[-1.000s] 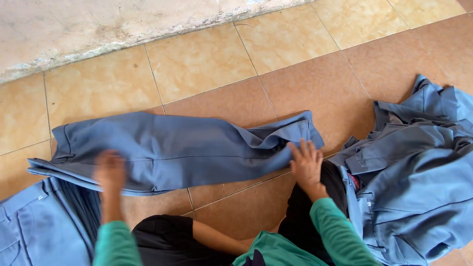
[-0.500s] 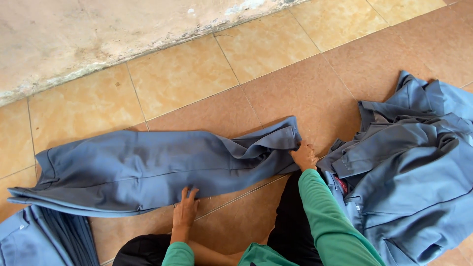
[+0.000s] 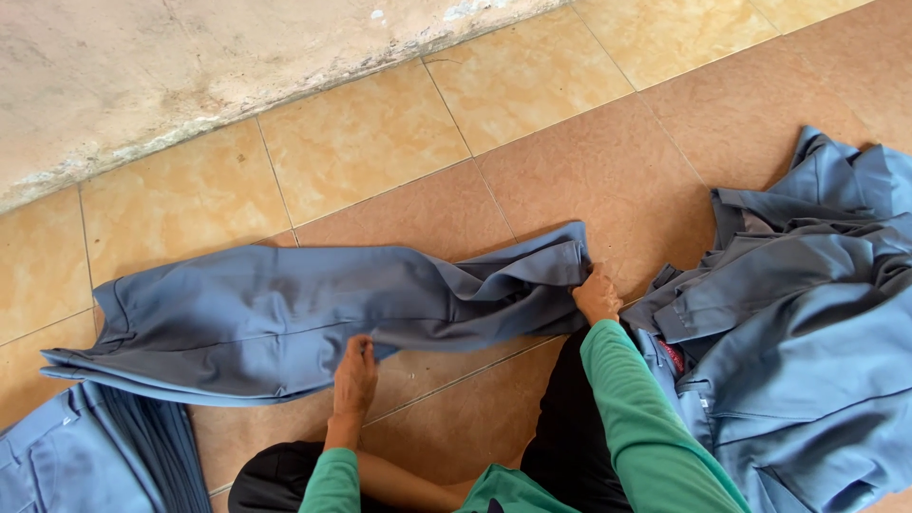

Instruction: Folding trousers into neat rectangles and stacking them on the floor.

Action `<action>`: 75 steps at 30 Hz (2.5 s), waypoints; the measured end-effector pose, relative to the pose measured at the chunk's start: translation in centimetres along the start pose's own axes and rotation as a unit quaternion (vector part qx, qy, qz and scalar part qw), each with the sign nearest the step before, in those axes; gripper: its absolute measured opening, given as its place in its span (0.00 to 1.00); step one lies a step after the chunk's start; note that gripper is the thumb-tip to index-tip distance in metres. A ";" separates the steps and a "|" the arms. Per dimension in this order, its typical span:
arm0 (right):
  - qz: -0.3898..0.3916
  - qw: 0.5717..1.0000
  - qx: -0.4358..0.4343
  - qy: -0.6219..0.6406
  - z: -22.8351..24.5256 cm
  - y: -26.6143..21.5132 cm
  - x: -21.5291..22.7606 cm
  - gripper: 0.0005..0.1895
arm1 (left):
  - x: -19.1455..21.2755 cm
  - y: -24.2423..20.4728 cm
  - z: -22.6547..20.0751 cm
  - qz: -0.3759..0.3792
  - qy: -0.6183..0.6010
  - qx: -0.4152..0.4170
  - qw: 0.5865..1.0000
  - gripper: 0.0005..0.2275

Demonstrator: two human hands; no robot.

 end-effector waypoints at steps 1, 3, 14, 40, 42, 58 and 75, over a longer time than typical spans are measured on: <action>0.000 1.000 -0.009 -0.005 -0.3 0.4 -0.1 0.28 | 0.6 1.0 -0.4 -0.037 0.021 -0.039 0.998 0.07; 0.008 1.000 -0.013 -0.016 -1.2 1.4 -1.0 0.23 | 2.4 2.0 -1.9 -0.076 0.043 -0.069 0.994 0.06; 0.025 0.997 -0.029 0.074 -6.5 9.3 -4.0 0.32 | 9.6 5.7 -9.5 -0.192 0.074 -0.203 0.957 0.02; 0.069 0.934 0.217 -0.276 7.7 3.3 -2.5 0.15 | 13.4 4.0 -9.1 -0.228 -0.024 -0.162 0.960 0.04; 0.029 0.946 0.214 -0.242 11.6 4.6 0.4 0.18 | 13.6 4.1 -8.4 -0.238 -0.023 -0.152 0.959 0.04; -0.181 0.944 0.248 -0.119 9.0 11.9 -1.9 0.22 | 9.1 4.0 -3.6 -0.227 -0.014 -0.094 0.969 0.06; -0.105 0.962 0.234 -0.092 16.2 11.7 1.1 0.17 | 7.2 2.9 -4.9 -0.243 -0.032 -0.113 0.963 0.05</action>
Point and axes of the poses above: each hand's wrist, its own y-axis towards the middle knuckle, its own x-axis out of the back of the hand, z = x × y, the point moved 3 cm from there along y, towards the middle knuckle, and after that the axes turned 10 degrees about z, right-handed, at the moved point
